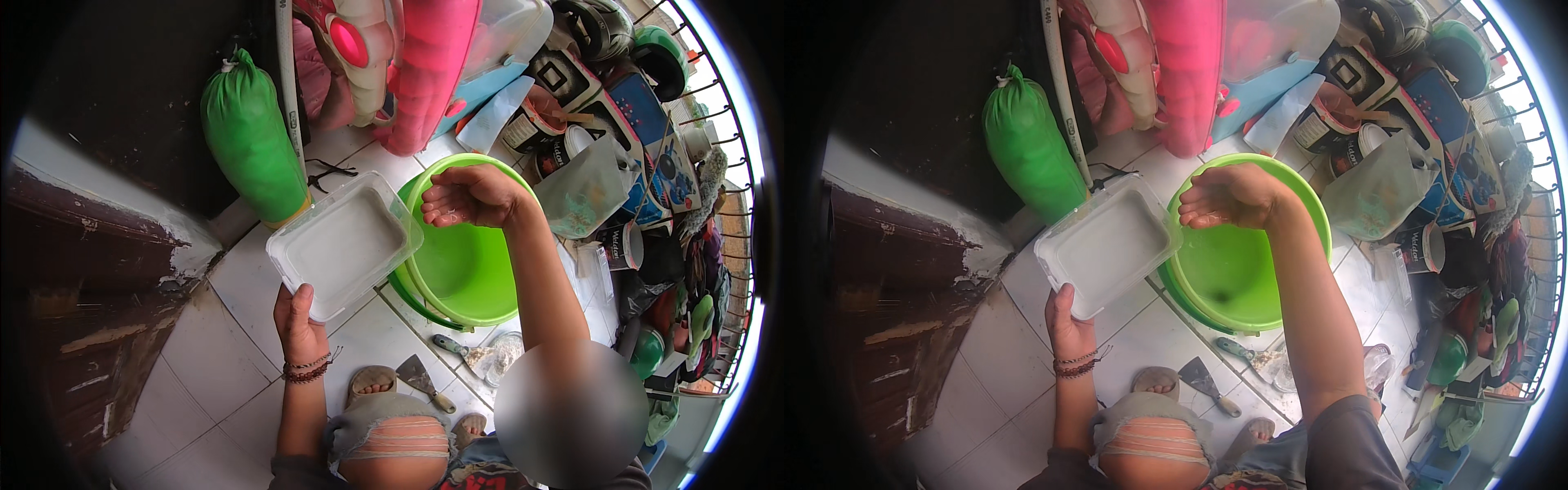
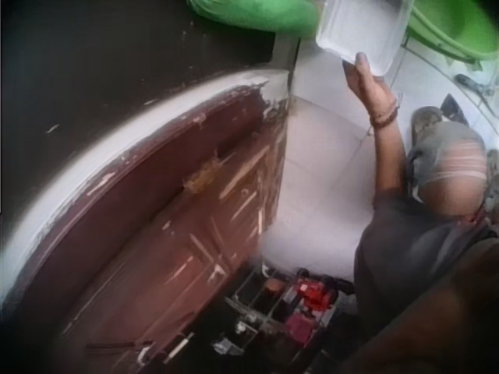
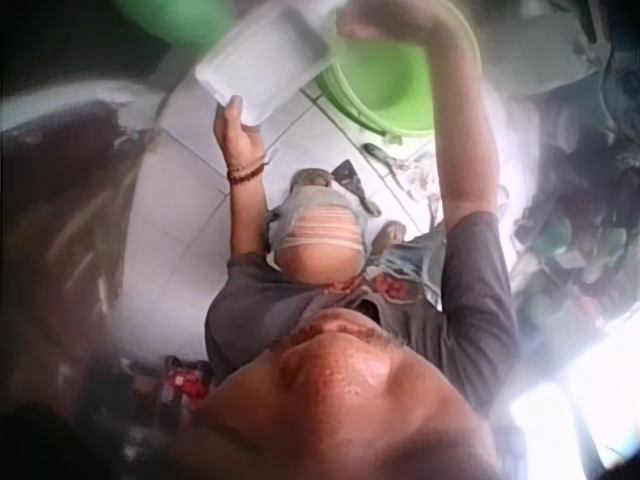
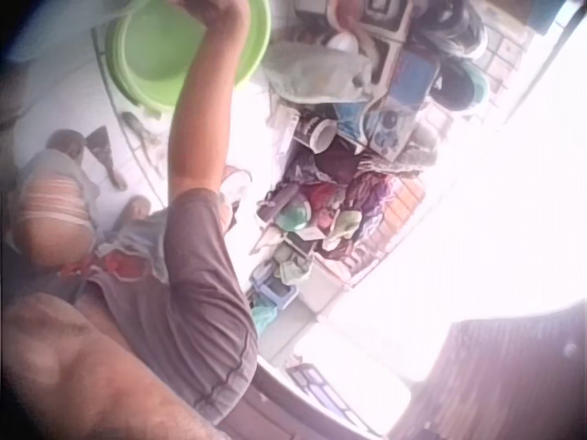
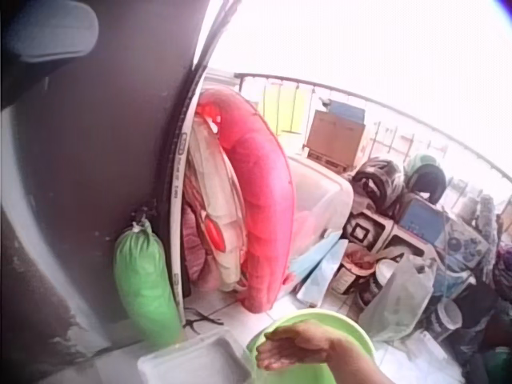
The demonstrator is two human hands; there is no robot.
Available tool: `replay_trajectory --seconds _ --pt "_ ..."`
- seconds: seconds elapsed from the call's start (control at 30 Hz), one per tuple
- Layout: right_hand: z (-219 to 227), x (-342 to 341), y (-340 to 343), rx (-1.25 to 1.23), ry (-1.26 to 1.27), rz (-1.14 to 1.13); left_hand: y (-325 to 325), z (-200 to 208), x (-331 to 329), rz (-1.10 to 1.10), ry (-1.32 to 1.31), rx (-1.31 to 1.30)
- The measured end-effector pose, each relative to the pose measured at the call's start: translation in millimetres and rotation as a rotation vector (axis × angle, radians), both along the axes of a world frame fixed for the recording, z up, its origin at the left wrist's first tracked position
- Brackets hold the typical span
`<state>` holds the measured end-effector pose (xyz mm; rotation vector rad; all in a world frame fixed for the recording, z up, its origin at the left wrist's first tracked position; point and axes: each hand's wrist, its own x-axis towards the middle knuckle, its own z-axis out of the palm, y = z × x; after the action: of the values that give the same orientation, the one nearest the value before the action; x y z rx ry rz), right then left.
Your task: The person sits on the floor and mixes a white powder with water in a small metal bowl using a putty knife. They scoop powder from a plastic bag into the bowl, add water from a green bucket, and stir the mixture repeatedly.
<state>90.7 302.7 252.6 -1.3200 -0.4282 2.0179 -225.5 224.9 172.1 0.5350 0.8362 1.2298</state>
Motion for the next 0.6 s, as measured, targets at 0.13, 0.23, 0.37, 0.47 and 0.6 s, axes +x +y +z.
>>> replay_trajectory --seconds 0.13,0.23,0.37,0.47,0.6 --pt "26 -45 3 0.036 -0.154 0.041 -3 4 -3 0.007 -0.020 -0.028" --pt "40 -67 3 0.089 -0.214 0.096 -3 0 -3 -0.021 0.013 -0.010" --pt "56 -77 -1 0.190 -0.265 0.165 -3 -5 -2 -0.035 0.011 0.015" --pt "63 -74 -10 0.384 -0.345 0.237 -2 -8 -3 -0.030 -0.007 0.010" --pt "38 -24 -14 0.279 -0.274 0.163 0 -12 -7 -0.035 -0.003 -0.015"
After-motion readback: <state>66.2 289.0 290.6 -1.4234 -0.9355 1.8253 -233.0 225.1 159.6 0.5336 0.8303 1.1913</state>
